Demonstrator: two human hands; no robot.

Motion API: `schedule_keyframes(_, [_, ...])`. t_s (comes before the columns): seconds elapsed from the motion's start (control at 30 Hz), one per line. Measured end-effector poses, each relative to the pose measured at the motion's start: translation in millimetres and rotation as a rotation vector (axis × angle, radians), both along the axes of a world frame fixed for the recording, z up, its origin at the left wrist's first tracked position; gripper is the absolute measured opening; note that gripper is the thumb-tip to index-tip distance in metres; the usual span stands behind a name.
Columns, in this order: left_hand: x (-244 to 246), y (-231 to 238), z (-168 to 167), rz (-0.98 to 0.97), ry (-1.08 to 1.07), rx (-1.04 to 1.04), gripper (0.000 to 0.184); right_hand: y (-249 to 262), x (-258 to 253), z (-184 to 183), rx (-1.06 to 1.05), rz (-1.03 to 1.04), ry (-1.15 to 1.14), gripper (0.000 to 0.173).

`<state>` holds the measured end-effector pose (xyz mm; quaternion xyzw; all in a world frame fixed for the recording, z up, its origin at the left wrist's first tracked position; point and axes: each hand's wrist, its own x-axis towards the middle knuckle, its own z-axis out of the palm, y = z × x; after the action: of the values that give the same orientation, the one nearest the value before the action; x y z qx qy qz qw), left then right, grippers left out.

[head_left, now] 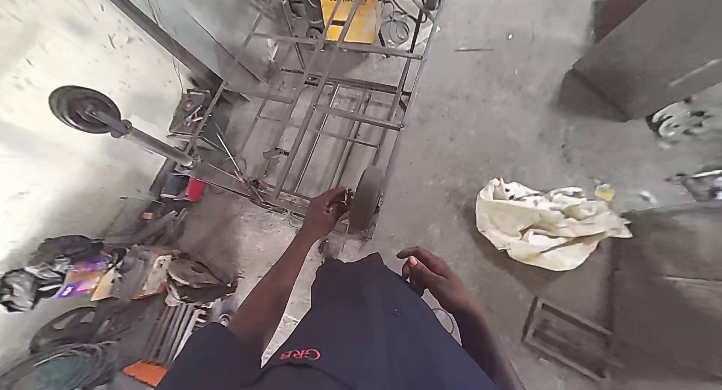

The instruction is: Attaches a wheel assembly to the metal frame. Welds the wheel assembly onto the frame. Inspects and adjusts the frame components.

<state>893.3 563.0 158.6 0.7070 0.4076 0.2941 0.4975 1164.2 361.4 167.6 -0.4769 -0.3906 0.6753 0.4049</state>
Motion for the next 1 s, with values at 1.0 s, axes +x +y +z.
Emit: schedule_keyframes(1.0, [-3, 36, -5, -0.27, -0.017, 0.097, 0.04, 1, -6, 17, -0.081, -0.108, -0.231, 0.033])
